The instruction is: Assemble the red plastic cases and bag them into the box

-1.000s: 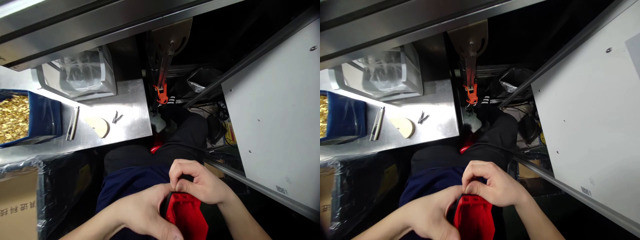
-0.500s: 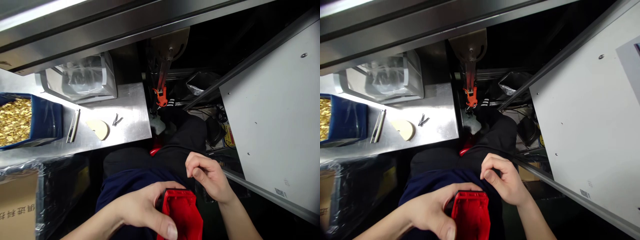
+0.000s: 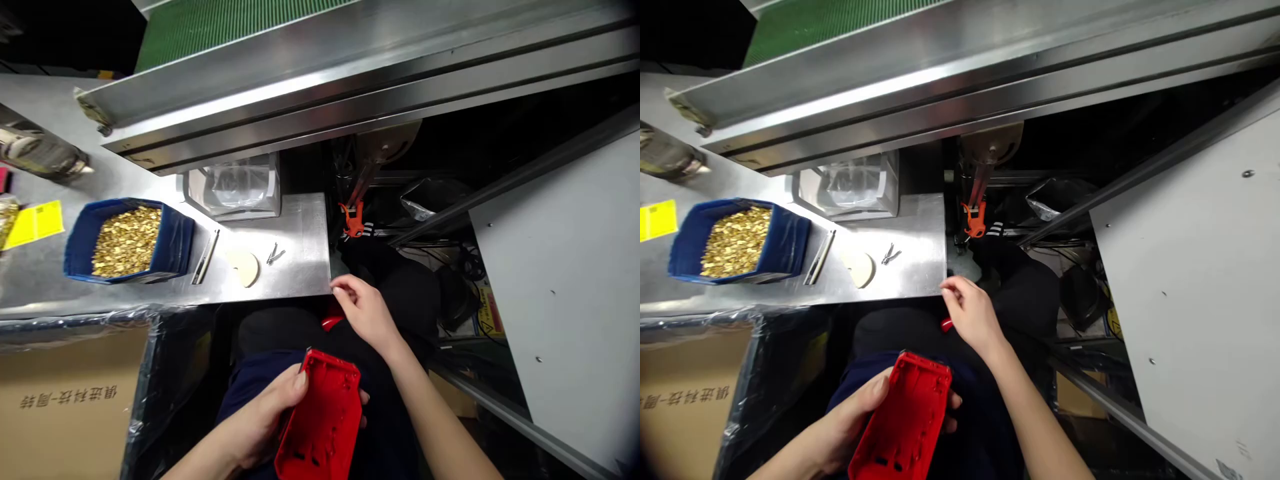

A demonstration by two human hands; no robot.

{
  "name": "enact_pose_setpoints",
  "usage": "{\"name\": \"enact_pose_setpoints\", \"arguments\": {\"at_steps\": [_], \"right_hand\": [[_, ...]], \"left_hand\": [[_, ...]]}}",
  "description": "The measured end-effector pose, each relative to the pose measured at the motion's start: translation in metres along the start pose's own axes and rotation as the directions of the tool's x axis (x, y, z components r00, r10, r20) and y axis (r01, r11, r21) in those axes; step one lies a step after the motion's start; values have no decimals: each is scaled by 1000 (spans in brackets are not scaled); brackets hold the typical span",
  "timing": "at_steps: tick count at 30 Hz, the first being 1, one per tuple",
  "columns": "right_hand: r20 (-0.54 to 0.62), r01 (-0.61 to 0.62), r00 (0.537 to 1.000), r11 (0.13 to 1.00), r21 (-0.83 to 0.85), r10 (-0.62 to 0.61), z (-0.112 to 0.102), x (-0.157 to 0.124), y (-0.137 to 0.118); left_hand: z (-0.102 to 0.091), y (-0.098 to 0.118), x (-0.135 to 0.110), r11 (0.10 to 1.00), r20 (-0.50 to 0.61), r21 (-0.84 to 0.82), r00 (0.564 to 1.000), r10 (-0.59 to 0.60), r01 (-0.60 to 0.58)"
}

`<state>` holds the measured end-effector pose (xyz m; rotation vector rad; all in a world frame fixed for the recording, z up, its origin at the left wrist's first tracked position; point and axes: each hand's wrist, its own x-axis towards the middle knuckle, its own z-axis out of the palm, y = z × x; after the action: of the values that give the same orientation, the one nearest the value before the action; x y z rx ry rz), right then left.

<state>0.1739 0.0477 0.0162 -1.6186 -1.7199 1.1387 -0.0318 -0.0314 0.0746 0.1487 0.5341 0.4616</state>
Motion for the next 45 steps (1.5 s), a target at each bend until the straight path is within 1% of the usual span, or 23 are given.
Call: {"name": "enact_pose_setpoints", "arguments": {"at_steps": [2,4,6,8,9,11,14,16,18,22,24,27,29,30,31,32,34,37,41,45], "right_hand": [[87,187,981,970,-154,-175,24,39,-18],[144,290,954,933,-215,-263,47,78,-32],[238,395,912,870,-294,-334,66,111,-39],[312,459,879,820,-342,-362,77,133,-41],[328,469,873,810,-353,-362,80,139,-41],[323,454,880,817,-355,-349,80,140,-39],[259,382,917,853,-356,-303,72,119,-35],[192,293,952,891,-347,-239,66,97,-29],[144,201,976,923,-328,-161,62,75,-19],[123,72,991,972,-225,-45,52,41,2],[105,15,995,989,-147,1,42,25,7],[49,-88,995,995,43,85,15,-3,0],[34,-171,985,964,206,167,-5,-26,-14],[40,-210,978,944,256,206,-14,-38,-23],[58,-244,970,931,272,237,-22,-49,-33],[75,-266,964,930,254,255,-28,-59,-43],[92,-279,959,944,173,267,-33,-77,-60],[60,-235,971,971,46,232,-28,-93,-77],[14,-155,988,987,-35,156,-17,-101,-81],[-45,-122,992,992,-39,120,-12,-103,-81]], "left_hand": [[-5,-3,-7,998,-31,52,999,35,-33],[-11,-7,-12,993,-53,109,997,60,-54],[-19,-13,-17,986,-76,158,994,73,-60],[-26,-16,-21,980,-93,188,993,76,-58],[-28,-17,-23,980,-98,188,992,77,-58],[-30,-17,-24,985,-80,163,994,78,-64],[-29,-11,-22,993,-45,100,996,72,-67],[-28,-6,-19,997,-46,68,998,48,-45],[-28,-2,-15,999,-59,35,998,18,-16],[-27,3,-8,999,-62,2,997,-37,38],[-25,5,-4,998,-70,19,996,-54,56],[-21,6,1,998,-106,38,993,-54,58],[-19,6,4,997,-118,46,992,-50,56],[-18,6,5,997,-117,52,992,-46,53],[-17,6,7,997,-112,60,993,-39,46],[-16,5,8,997,-102,69,994,-30,37],[-13,5,12,997,-69,78,998,-8,14],[-8,5,19,998,-28,65,999,22,-20],[-4,4,22,999,-54,35,998,29,-27],[-5,2,21,999,-41,40,999,6,-4]]}}
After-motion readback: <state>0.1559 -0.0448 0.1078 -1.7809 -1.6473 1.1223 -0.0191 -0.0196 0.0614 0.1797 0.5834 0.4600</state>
